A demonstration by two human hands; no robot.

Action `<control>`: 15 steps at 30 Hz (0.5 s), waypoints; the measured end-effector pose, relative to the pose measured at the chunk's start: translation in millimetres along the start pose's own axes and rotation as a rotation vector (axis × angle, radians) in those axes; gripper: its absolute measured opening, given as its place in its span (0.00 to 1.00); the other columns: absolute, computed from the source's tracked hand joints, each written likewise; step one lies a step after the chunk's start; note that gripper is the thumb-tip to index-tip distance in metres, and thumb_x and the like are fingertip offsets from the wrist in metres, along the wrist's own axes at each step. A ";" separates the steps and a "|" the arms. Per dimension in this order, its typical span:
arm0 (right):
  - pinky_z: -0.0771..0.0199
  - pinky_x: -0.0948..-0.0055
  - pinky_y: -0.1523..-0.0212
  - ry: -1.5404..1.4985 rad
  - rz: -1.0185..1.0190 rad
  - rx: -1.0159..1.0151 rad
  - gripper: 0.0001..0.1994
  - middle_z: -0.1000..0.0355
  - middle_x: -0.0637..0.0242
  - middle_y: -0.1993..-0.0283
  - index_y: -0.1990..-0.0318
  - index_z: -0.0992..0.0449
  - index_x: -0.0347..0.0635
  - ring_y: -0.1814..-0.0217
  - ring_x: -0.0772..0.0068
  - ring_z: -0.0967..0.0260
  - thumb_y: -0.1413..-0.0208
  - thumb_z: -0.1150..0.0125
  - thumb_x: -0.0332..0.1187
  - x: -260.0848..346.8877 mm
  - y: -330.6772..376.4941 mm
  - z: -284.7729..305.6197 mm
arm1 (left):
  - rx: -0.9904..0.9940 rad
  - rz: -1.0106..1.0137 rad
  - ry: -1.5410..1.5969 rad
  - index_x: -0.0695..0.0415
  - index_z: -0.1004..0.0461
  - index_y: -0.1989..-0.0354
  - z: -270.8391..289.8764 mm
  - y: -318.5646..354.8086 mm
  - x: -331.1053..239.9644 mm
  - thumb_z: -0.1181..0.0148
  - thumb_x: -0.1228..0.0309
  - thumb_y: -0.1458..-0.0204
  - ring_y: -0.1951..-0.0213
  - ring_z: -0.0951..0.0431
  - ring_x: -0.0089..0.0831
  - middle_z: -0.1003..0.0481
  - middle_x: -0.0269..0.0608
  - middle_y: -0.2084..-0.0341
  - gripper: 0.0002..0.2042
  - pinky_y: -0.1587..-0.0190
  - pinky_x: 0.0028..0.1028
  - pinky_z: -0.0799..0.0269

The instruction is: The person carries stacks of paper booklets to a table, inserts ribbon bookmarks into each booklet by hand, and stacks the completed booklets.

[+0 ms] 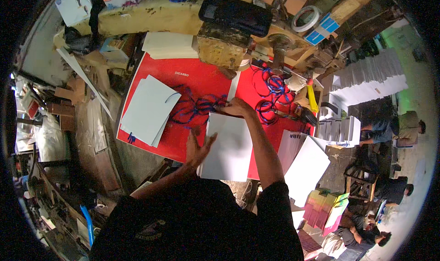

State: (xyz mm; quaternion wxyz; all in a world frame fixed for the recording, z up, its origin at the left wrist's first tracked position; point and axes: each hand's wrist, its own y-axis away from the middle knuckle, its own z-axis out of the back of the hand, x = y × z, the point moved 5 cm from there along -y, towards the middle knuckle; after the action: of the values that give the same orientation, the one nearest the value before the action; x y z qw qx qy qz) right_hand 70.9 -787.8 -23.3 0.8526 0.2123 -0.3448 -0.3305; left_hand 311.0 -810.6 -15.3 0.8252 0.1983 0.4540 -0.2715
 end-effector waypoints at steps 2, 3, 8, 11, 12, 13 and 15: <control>0.26 0.62 0.60 0.013 -0.030 0.090 0.25 0.23 0.53 0.61 0.55 0.21 0.39 0.59 0.59 0.23 0.41 0.48 0.54 4.3 -1.1 -12.2 | 0.075 0.014 0.157 0.65 0.31 0.47 -8.6 -16.5 29.2 0.39 0.41 0.51 0.51 0.28 0.46 0.27 0.54 0.57 0.37 0.47 0.41 0.35; 0.26 0.62 0.60 0.013 -0.052 0.082 0.25 0.23 0.53 0.61 0.55 0.21 0.39 0.59 0.59 0.23 0.41 0.48 0.54 -24.4 -10.0 -20.0 | 0.093 0.008 0.171 0.65 0.31 0.47 -18.9 -35.9 22.2 0.39 0.41 0.51 0.51 0.28 0.46 0.27 0.54 0.57 0.37 0.47 0.41 0.35; 0.30 0.64 0.51 0.056 0.186 -0.039 0.22 0.26 0.52 0.56 0.46 0.29 0.38 0.53 0.60 0.27 0.35 0.58 0.46 -9.3 -8.2 -23.3 | 0.298 0.265 0.681 0.59 0.22 0.63 -41.5 -120.6 35.4 0.49 0.48 0.40 0.61 0.27 0.29 0.26 0.38 0.73 0.23 0.56 0.26 0.33; 0.37 0.59 0.39 -0.159 0.324 0.048 0.31 0.31 0.49 0.42 0.46 0.30 0.33 0.40 0.51 0.34 0.36 0.66 0.55 0.6 1.8 -22.0 | 0.562 0.269 0.355 0.57 0.23 0.61 -39.0 -144.2 18.3 0.48 0.51 0.41 0.58 0.27 0.32 0.27 0.40 0.66 0.20 0.53 0.29 0.32; 0.37 0.59 0.39 -0.154 0.309 0.036 0.31 0.31 0.49 0.42 0.46 0.30 0.33 0.40 0.51 0.34 0.36 0.66 0.55 -15.4 -1.5 -25.0 | 0.744 0.272 0.192 0.57 0.24 0.58 -48.4 -143.1 3.5 0.47 0.51 0.42 0.56 0.27 0.34 0.28 0.42 0.62 0.20 0.51 0.31 0.32; 0.38 0.59 0.38 -0.233 0.151 0.025 0.31 0.30 0.49 0.43 0.46 0.31 0.33 0.40 0.53 0.34 0.35 0.68 0.55 -54.2 -10.3 -30.7 | 0.930 0.246 0.029 0.56 0.24 0.56 -61.9 -139.8 -18.0 0.47 0.52 0.44 0.53 0.27 0.37 0.28 0.44 0.57 0.20 0.49 0.33 0.32; 0.40 0.60 0.38 -0.305 0.023 0.052 0.32 0.30 0.50 0.43 0.46 0.31 0.34 0.40 0.54 0.34 0.35 0.69 0.55 -57.7 -8.5 -35.9 | 1.136 0.245 -0.228 0.55 0.26 0.51 -64.6 -136.2 -20.4 0.45 0.54 0.46 0.48 0.27 0.42 0.29 0.48 0.49 0.21 0.45 0.37 0.32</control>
State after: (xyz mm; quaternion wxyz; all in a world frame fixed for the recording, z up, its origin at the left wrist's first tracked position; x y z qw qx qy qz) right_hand 62.1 -747.9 -78.3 0.7882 0.1776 -0.4811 -0.3402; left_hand 175.1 -873.5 -41.7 0.6586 0.6297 0.1198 -0.3942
